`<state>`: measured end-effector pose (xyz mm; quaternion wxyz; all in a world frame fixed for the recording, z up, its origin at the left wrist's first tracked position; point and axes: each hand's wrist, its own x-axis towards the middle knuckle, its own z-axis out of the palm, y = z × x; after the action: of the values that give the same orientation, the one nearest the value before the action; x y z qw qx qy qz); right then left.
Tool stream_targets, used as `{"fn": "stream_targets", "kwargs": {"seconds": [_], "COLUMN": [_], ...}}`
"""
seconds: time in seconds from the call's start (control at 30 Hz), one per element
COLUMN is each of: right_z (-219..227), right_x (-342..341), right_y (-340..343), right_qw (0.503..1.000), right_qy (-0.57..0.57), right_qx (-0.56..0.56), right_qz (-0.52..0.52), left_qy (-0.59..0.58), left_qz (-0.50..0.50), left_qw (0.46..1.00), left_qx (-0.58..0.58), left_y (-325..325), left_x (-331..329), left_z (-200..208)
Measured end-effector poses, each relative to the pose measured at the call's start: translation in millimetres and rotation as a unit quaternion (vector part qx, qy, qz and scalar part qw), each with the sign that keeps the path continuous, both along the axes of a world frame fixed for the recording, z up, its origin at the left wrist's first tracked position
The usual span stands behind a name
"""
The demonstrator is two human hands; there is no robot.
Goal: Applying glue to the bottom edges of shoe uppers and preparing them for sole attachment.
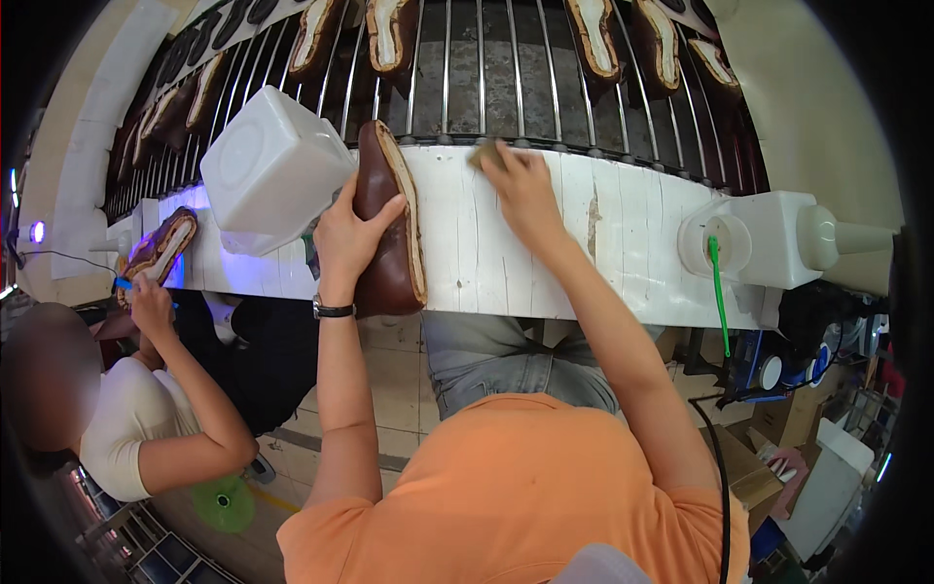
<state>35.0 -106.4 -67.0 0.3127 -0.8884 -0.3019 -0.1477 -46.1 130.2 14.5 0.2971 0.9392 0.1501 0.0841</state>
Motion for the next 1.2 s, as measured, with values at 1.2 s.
{"fn": "stream_targets", "kwargs": {"seconds": [1.2], "right_z": [12.4], "right_x": [-103.0], "right_y": [-80.1], "right_qw": [0.995], "right_qy": [0.072], "right_qx": [-0.018], "right_qz": [-0.067], "left_qy": [0.04], "left_qz": [-0.359], "left_qw": [0.921], "left_qx": [0.143], "left_y": [-81.7], "left_x": [117.8], "left_z": [-27.6]}}
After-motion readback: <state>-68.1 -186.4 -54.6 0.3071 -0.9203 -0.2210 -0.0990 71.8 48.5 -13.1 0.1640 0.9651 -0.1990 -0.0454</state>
